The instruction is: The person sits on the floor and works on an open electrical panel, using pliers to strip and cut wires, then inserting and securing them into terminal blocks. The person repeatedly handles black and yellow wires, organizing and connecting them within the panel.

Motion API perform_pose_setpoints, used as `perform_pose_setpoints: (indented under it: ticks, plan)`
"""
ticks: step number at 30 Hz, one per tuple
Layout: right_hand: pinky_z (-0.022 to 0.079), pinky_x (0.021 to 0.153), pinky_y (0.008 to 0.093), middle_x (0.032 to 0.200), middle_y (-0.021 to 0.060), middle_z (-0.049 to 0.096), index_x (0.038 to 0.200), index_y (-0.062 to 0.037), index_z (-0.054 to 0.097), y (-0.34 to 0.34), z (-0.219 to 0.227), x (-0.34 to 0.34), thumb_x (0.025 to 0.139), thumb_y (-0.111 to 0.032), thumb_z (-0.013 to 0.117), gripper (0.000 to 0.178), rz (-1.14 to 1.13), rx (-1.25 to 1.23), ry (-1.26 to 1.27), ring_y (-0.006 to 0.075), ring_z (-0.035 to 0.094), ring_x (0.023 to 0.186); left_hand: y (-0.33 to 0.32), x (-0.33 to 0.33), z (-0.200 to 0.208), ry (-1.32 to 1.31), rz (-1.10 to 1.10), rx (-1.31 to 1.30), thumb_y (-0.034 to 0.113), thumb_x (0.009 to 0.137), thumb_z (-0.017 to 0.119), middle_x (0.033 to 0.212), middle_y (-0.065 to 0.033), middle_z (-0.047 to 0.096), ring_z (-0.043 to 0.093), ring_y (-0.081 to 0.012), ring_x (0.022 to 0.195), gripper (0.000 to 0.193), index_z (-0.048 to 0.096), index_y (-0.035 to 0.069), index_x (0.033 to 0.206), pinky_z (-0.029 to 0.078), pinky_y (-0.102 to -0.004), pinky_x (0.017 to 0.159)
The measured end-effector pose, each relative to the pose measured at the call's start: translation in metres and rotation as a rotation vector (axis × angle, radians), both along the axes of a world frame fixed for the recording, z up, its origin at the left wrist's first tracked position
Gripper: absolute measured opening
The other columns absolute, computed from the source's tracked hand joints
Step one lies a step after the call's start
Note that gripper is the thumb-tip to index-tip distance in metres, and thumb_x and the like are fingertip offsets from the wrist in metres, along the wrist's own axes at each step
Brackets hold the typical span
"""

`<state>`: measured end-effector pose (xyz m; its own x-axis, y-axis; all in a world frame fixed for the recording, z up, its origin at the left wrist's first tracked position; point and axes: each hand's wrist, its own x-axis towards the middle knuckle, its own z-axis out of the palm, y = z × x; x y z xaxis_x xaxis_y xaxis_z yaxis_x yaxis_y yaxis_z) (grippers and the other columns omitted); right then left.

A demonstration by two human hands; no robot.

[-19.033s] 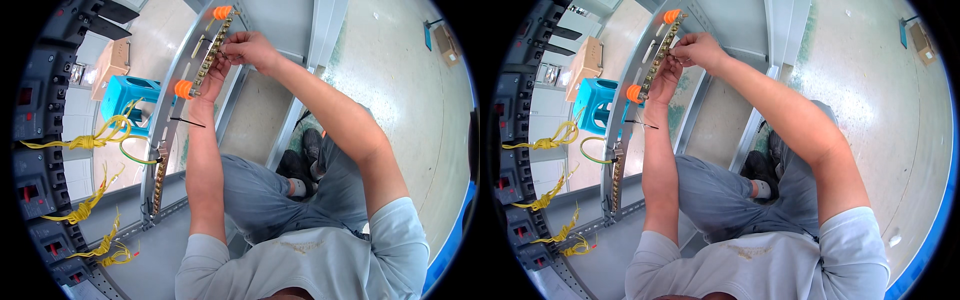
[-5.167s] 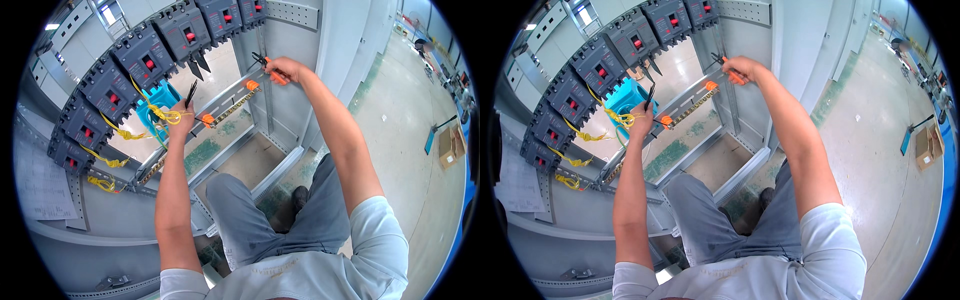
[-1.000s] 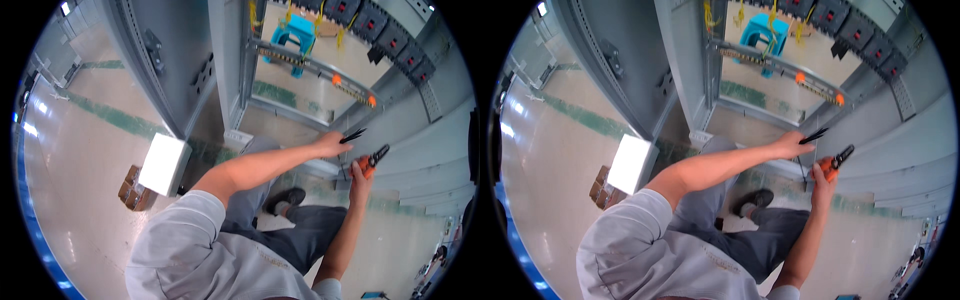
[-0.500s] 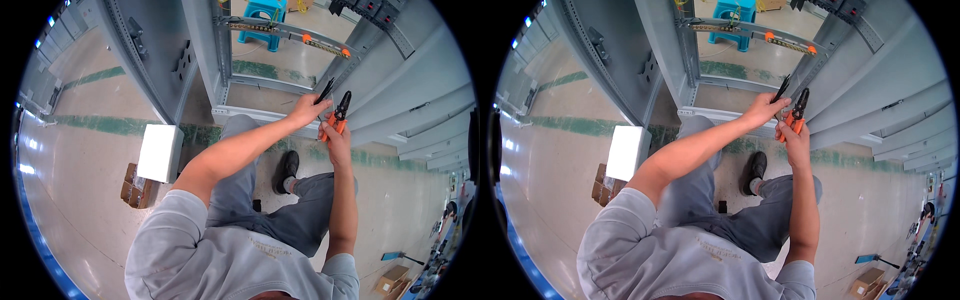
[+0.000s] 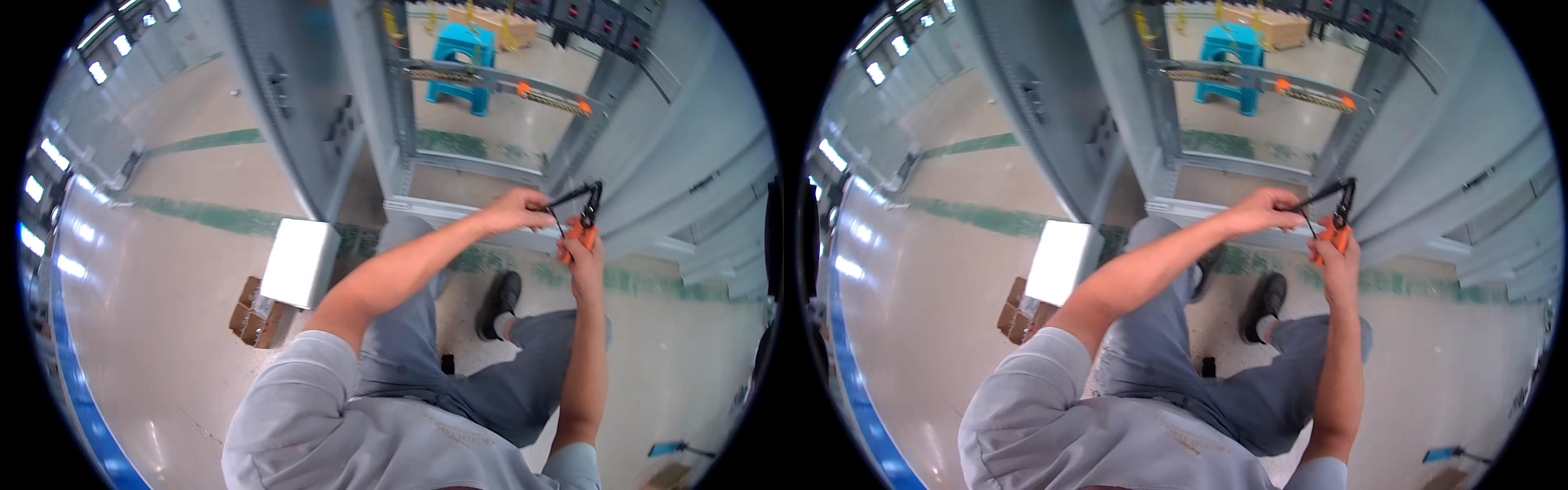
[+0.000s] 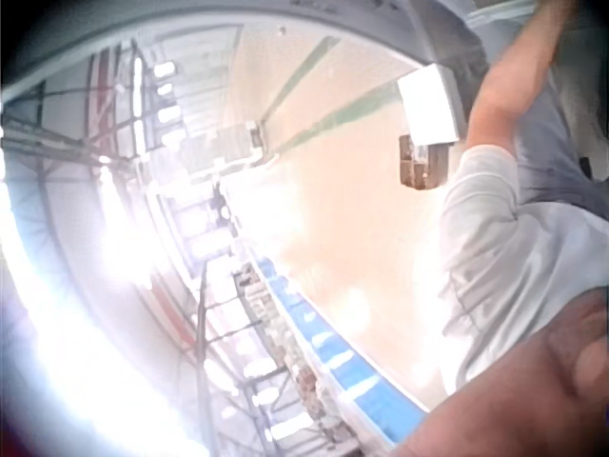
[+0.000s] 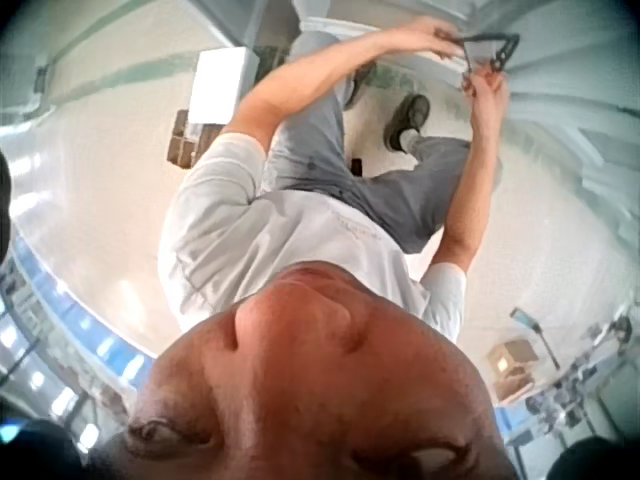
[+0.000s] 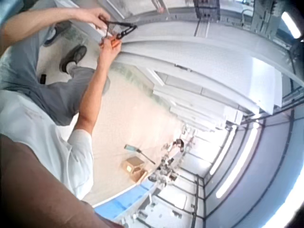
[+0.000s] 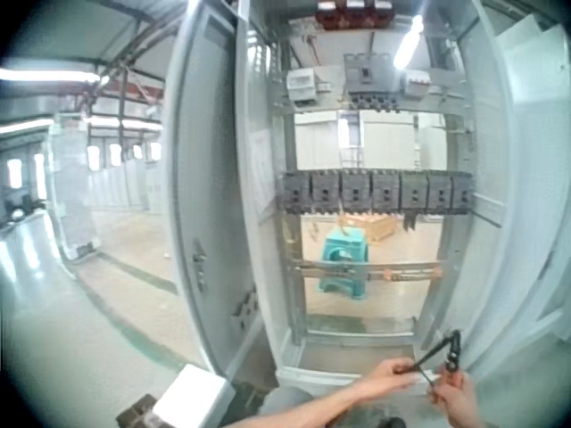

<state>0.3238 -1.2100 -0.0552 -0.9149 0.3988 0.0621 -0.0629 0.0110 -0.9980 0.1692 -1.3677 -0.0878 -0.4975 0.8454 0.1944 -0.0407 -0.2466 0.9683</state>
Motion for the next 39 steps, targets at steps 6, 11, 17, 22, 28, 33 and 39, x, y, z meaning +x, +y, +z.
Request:
perform_pose_setpoints:
  ticks: [6, 11, 17, 22, 28, 33, 39]
  plan:
    - [0.046, 0.061, 0.0269, 0.083, 0.0061, 0.06, 0.124, 0.0018, 0.054, -0.01, 0.002, 0.008, 0.088, -0.001, 0.055, 0.036, 0.069, 0.02, -0.013, 0.012, 0.056, 0.067, -0.006, 0.005, 0.003, 0.062, -0.025, 0.018, 0.018, 0.092, 0.075, 0.085, -0.0029, 0.068, 0.064, -0.0096, 0.078, 0.022, 0.068, 0.0, 0.102, 0.053, -0.0264, 0.072]
    - [0.046, 0.059, 0.0242, 0.084, 0.0058, 0.062, 0.119, -0.0025, 0.057, -0.002, -0.001, 0.019, 0.089, 0.001, 0.054, 0.031, 0.106, 0.086, -0.021, 0.01, 0.057, 0.066, 0.004, 0.014, 0.009, 0.118, -0.04, -0.021, 0.009, 0.087, 0.07, 0.082, -0.0038, 0.068, 0.066, -0.011, 0.077, 0.014, 0.065, 0.0, 0.097, 0.053, -0.0274, 0.069]
    - [0.047, 0.06, 0.025, 0.084, 0.004, 0.058, 0.121, -0.0024, 0.057, 0.023, 0.015, 0.037, 0.088, 0.007, 0.052, 0.035, 0.129, 0.249, -0.076, 0.0104, 0.057, 0.068, 0.022, 0.031, 0.007, 0.236, -0.043, -0.119, 0.006, 0.081, 0.064, 0.076, -0.0062, 0.07, 0.068, -0.0135, 0.072, 0.008, 0.063, 0.001, 0.087, 0.053, -0.0296, 0.065]
    - [0.045, 0.06, 0.0245, 0.079, 0.0006, 0.054, 0.115, -0.0006, 0.06, 0.034, 0.036, 0.049, 0.083, 0.01, 0.059, 0.033, 0.152, 0.423, -0.187, 0.0088, 0.053, 0.068, 0.041, 0.05, 0.025, 0.459, 0.076, -0.368, 0.013, 0.079, 0.065, 0.071, -0.0139, 0.065, 0.068, -0.018, 0.072, 0.017, 0.063, -0.003, 0.086, 0.053, -0.0352, 0.065]
    - [0.047, 0.068, 0.0241, 0.084, -0.0018, 0.052, 0.117, -0.0012, 0.059, 0.056, 0.013, 0.056, 0.084, 0.0, 0.063, 0.034, 0.102, 0.218, -0.089, 0.0064, 0.052, 0.076, 0.081, 0.048, 0.006, 0.449, 0.08, -0.427, 0.011, 0.084, 0.061, 0.077, -0.0119, 0.069, 0.071, -0.0186, 0.074, 0.018, 0.063, -0.004, 0.092, 0.057, -0.0367, 0.065]
    - [0.044, 0.06, 0.0251, 0.085, 0.0037, 0.058, 0.122, -0.0019, 0.058, 0.079, 0.021, 0.084, 0.085, 0.001, 0.053, 0.037, 0.046, 0.106, -0.063, 0.0098, 0.056, 0.071, 0.117, 0.072, 0.006, 0.218, -0.094, -0.321, -0.005, 0.087, 0.054, 0.102, -0.011, 0.068, 0.075, -0.0221, 0.09, 0.028, 0.059, -0.006, 0.115, 0.058, -0.0324, 0.077]
    - [0.046, 0.062, 0.0261, 0.089, 0.0072, 0.06, 0.122, -0.0008, 0.057, 0.103, 0.031, 0.108, 0.083, 0.0, 0.055, 0.039, 0.029, 0.004, -0.137, 0.0113, 0.058, 0.077, 0.137, 0.096, 0.019, 0.116, -0.104, -0.311, -0.004, 0.084, 0.055, 0.089, -0.0088, 0.065, 0.073, -0.019, 0.08, 0.029, 0.057, -0.003, 0.113, 0.057, -0.0326, 0.071]
